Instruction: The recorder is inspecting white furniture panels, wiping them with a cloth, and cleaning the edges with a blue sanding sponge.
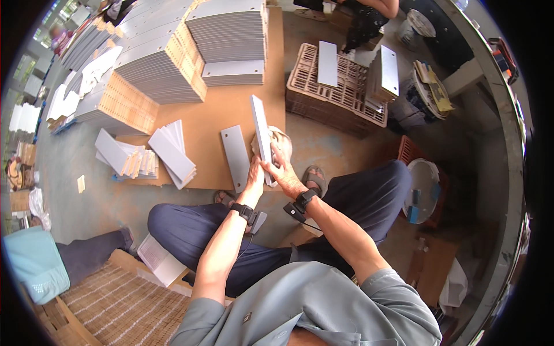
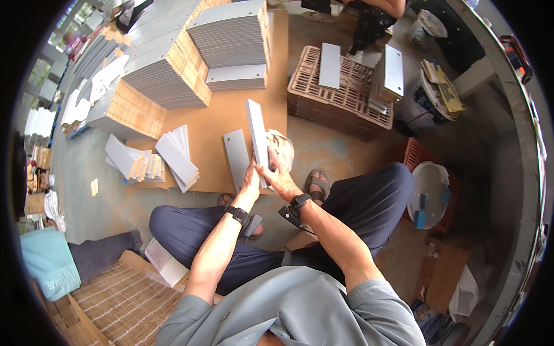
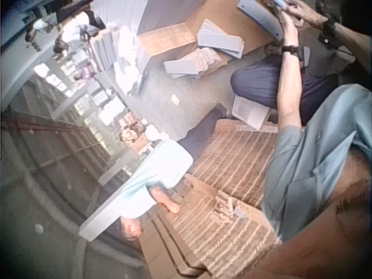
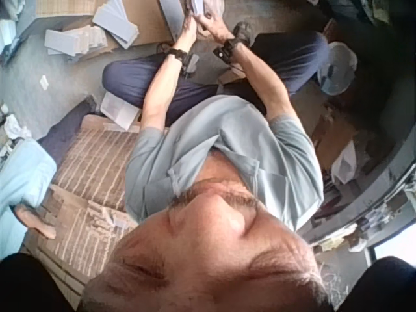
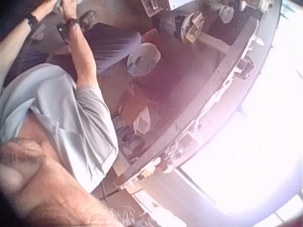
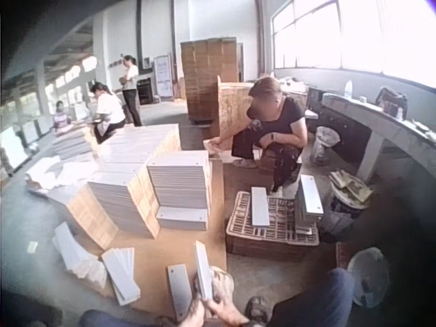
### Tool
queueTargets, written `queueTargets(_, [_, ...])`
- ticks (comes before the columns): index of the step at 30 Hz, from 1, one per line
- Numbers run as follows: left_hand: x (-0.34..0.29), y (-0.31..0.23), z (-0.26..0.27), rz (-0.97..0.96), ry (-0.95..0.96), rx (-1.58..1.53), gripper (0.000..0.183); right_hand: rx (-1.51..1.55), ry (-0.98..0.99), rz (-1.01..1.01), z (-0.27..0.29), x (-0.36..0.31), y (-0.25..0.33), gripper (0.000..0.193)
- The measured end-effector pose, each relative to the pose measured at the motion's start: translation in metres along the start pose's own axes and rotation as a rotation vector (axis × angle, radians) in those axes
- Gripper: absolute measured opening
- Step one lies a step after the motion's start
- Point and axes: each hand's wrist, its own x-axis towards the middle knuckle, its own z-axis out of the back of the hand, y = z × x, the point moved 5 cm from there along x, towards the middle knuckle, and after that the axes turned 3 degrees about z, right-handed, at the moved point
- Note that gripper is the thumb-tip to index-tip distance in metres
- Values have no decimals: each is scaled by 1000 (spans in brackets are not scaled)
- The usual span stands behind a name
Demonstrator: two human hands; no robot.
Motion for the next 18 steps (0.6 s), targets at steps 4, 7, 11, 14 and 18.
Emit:
queueTargets(4, [-1,-15,-52,-128,36,292,49,-396,-469,445,73,15,39,94])
queueTargets(7, [-12,-7,-76,-40,107,277,56,-626,-671,326,155,16,66,99])
queueTargets(11, [-22,2,-77,9,100,262,54,-930,-962,177,215,15,73,105])
queueTargets(14, [-22,9,-83,34,117,288,54,-994,-826,-157,273,16,48,112])
queueTargets(18, [-20,13,-70,30,72,303,54,-964,-868,-55,253,13,49,113])
